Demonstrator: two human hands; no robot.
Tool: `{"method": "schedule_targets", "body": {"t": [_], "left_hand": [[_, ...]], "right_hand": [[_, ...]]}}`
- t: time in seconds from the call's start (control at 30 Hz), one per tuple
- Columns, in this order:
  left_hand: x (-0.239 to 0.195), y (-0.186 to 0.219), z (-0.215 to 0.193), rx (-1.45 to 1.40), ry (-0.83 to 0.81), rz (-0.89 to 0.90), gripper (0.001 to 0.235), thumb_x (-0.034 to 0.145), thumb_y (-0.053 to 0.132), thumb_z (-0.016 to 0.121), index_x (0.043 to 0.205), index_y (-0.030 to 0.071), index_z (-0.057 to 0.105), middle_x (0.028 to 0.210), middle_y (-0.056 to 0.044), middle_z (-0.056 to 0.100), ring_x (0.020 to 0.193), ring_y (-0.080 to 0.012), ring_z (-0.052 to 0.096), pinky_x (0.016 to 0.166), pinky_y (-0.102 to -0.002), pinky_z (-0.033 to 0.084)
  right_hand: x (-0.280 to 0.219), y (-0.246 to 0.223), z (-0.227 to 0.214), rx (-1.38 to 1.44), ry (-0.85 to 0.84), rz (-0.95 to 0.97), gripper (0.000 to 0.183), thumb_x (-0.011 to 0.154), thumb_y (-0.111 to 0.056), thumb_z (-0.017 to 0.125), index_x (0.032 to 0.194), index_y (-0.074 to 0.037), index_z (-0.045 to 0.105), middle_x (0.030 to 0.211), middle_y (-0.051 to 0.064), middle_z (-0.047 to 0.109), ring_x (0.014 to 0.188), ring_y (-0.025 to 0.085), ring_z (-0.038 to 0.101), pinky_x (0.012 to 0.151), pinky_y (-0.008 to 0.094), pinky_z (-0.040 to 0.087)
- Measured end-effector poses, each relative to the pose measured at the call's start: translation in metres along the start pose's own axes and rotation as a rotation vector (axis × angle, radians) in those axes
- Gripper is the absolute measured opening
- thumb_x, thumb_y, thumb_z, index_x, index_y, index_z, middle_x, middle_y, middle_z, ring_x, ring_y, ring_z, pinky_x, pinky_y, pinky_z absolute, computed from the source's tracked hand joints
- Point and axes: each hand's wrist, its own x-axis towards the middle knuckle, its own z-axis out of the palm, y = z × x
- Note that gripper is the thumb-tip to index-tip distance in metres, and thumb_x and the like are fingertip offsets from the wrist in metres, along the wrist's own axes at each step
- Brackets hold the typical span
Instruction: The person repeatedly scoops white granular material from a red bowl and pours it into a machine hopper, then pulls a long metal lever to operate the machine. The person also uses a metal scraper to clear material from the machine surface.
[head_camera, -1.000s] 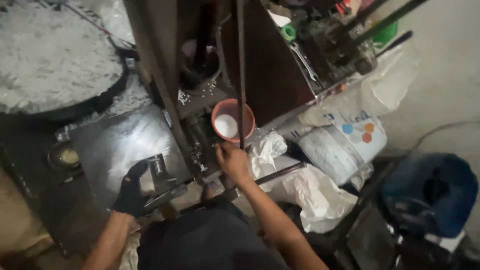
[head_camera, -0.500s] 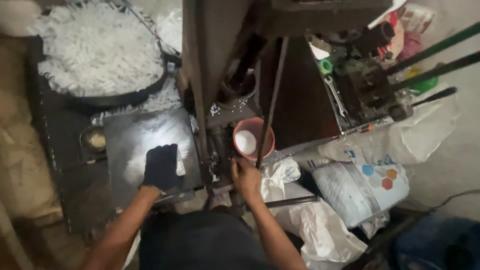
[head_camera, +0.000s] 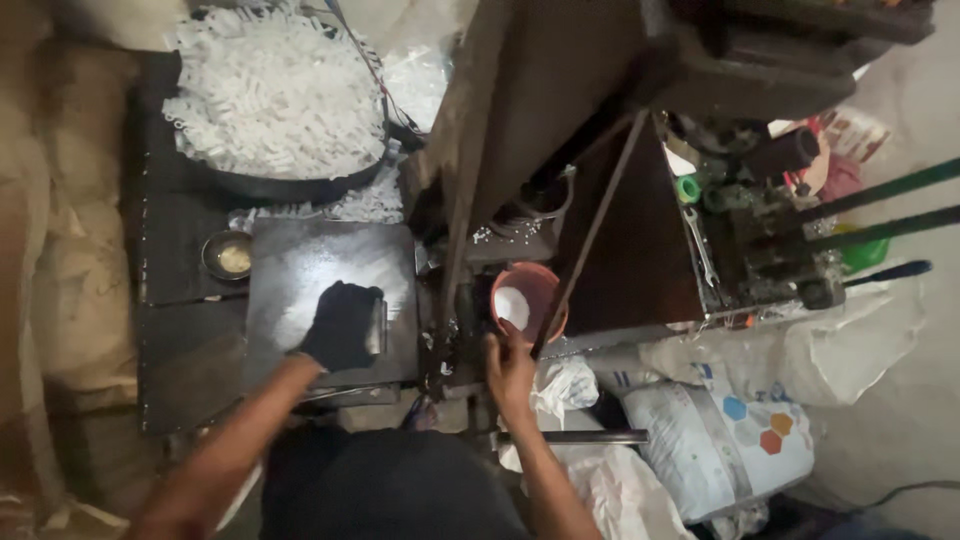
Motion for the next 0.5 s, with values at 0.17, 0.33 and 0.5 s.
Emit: {"method": "schedule_targets", "body": {"t": [0.17,0.33,0.5], "left_hand": [[-0.030,-0.067,0.014,-0.263,0.327,0.256,0.126,0.037,0.039,0.101,0.145,0.015,0.042,0.140,-0.030,0.057,0.134,-0.0566,0.046,0.106,-0.059,0.038],[-0.040,-0.085,0.017,-0.730,-0.055,-0.232,0.089,0.078,0.029,0.069,0.157,0.028,0.029,0.129,-0.014,0.068,0.101,-0.0371,0.073,0.087,-0.049,0.059],[-0.027,-0.071,0.012,-0.397,0.354,-0.340,0.051,0.098,0.056,0.060,0.131,0.017,0.068,0.117,-0.017,0.073,0.103,-0.0374,0.070,0.090,-0.045,0.054]], "right_hand": [[-0.025,-0.031,0.003,0.463,-0.191,0.245,0.024,0.101,-0.020,0.069,0.113,0.001,0.074,0.091,0.006,0.074,0.081,0.010,0.065,0.072,0.027,0.055],[-0.043,-0.066,0.038,0.776,-0.656,0.438,0.026,0.102,-0.023,0.066,0.112,0.000,0.072,0.088,-0.001,0.070,0.078,0.007,0.067,0.071,0.024,0.056],[-0.038,-0.084,0.121,0.661,-0.691,0.374,0.033,0.103,-0.031,0.068,0.108,0.001,0.074,0.083,-0.001,0.069,0.073,0.006,0.060,0.065,0.024,0.050]]}}
